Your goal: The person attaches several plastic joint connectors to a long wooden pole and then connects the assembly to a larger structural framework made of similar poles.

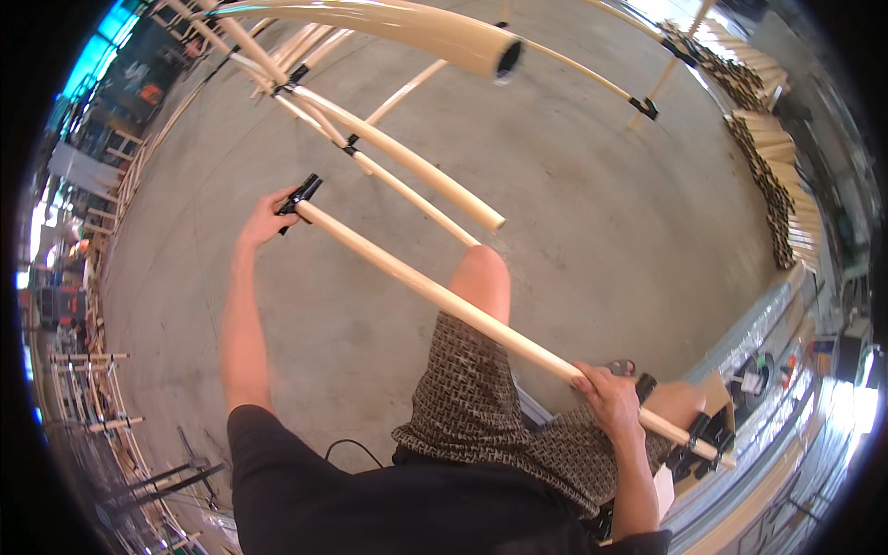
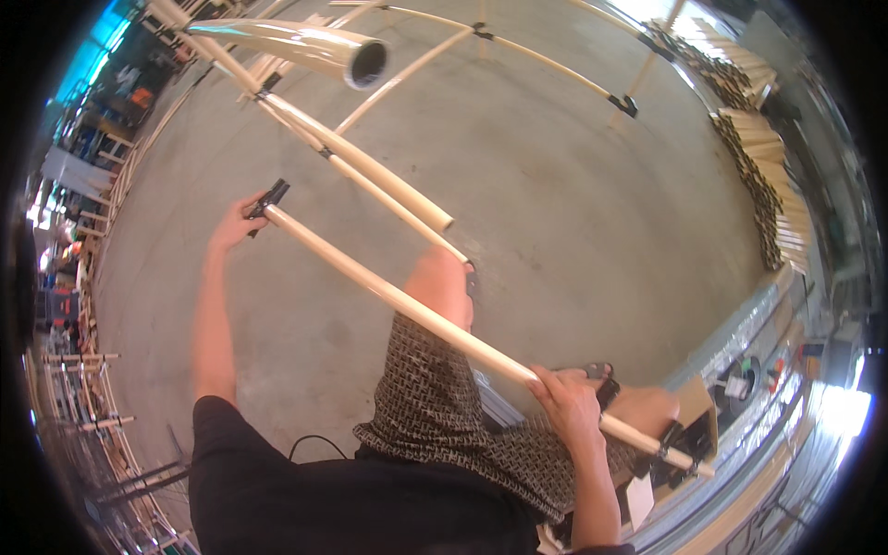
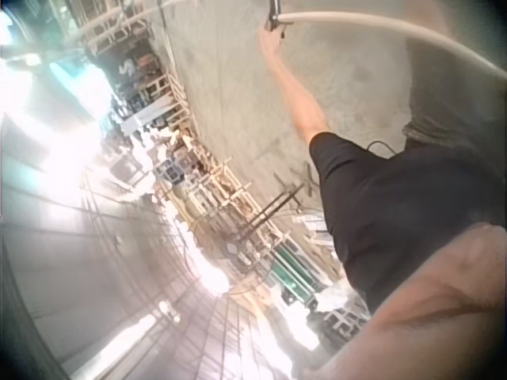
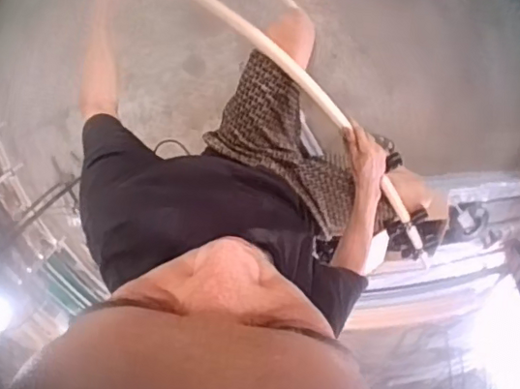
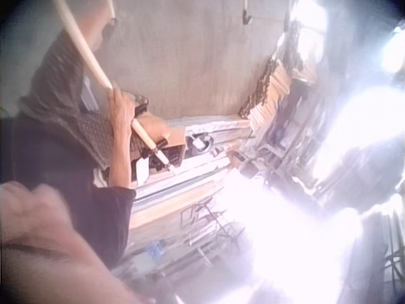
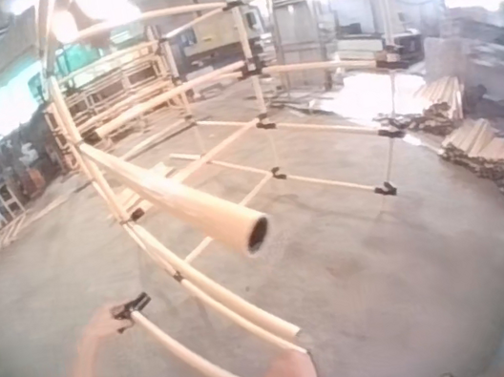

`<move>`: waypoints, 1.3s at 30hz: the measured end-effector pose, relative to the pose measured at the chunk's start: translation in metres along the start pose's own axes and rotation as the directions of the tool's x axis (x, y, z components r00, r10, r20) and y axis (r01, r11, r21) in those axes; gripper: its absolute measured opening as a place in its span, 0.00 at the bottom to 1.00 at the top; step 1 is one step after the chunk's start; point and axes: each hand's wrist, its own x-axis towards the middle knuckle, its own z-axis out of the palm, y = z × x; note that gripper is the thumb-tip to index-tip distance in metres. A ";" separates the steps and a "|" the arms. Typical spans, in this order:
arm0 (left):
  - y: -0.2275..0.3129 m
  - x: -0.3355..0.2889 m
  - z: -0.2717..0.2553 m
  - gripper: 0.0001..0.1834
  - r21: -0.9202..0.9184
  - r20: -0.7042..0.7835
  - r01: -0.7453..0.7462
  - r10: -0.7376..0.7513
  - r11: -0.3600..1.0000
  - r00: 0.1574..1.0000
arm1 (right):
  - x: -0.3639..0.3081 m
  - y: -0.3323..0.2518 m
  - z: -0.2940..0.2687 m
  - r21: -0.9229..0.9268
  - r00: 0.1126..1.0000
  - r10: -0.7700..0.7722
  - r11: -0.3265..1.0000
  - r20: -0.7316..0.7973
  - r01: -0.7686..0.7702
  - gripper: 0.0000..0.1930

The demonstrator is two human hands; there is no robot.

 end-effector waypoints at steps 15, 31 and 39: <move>0.190 -0.204 0.219 0.30 -0.207 -0.001 -0.225 0.230 0.952 0.973 | 0.016 -0.030 -0.010 0.034 0.999 -0.009 0.999 -0.038 0.010 0.17; 0.136 -0.189 0.312 0.30 -0.004 0.077 -0.416 0.415 0.909 0.907 | -0.028 0.015 0.020 0.105 0.967 -0.085 0.988 -0.242 0.113 0.14; 0.084 -0.181 0.286 0.33 -0.086 0.080 -0.348 0.355 0.934 0.932 | -0.303 0.137 -0.125 0.911 0.767 0.510 0.332 -0.390 0.242 0.17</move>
